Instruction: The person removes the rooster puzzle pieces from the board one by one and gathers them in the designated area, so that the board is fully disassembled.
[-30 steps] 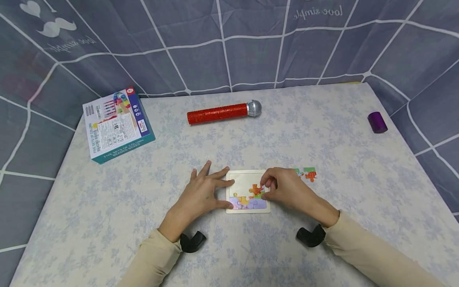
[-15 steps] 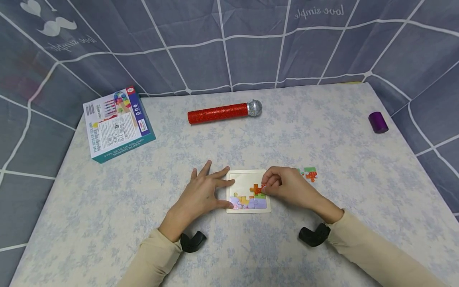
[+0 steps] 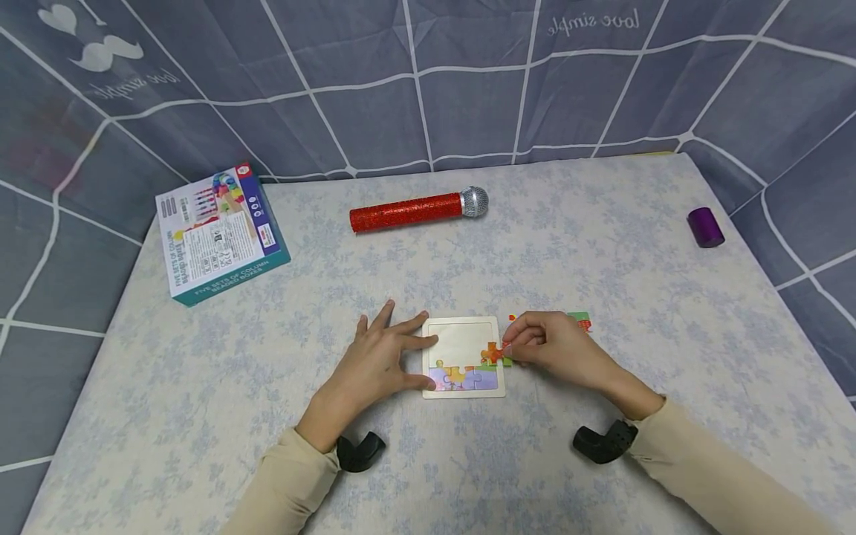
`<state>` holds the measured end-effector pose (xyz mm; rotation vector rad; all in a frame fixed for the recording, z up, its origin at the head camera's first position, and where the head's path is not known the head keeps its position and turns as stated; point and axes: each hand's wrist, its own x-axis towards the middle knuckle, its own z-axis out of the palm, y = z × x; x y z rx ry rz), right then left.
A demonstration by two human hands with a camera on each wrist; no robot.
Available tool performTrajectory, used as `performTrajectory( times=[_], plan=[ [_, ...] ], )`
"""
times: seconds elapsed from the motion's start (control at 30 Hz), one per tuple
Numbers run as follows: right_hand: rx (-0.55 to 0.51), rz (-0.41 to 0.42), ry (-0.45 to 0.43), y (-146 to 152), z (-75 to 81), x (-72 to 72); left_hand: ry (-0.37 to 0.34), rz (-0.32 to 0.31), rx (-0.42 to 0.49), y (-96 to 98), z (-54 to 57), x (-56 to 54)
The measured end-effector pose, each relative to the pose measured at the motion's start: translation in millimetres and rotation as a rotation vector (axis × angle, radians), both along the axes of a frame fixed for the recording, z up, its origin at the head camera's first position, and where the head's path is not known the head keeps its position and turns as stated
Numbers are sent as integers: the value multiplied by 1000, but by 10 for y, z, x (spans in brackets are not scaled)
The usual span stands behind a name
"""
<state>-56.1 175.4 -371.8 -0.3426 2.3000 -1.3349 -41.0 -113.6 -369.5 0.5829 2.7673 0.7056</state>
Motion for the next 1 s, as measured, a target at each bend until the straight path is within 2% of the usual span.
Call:
performTrajectory(
  times=[0.23,0.57,0.8,1.0],
  plan=[
    [55,-106,-63,344,43,88,-3,1,-9,2,2,1],
    [60,-211,-80,810,48,168,-7,-2,-21,-2,8,12],
    [95,-239,-61,1018,65,207,-4,-3,-23,-1,4,13],
    [133,-249,-48,1014,33,205,-5,-4,-22,5,12,5]
  ],
)
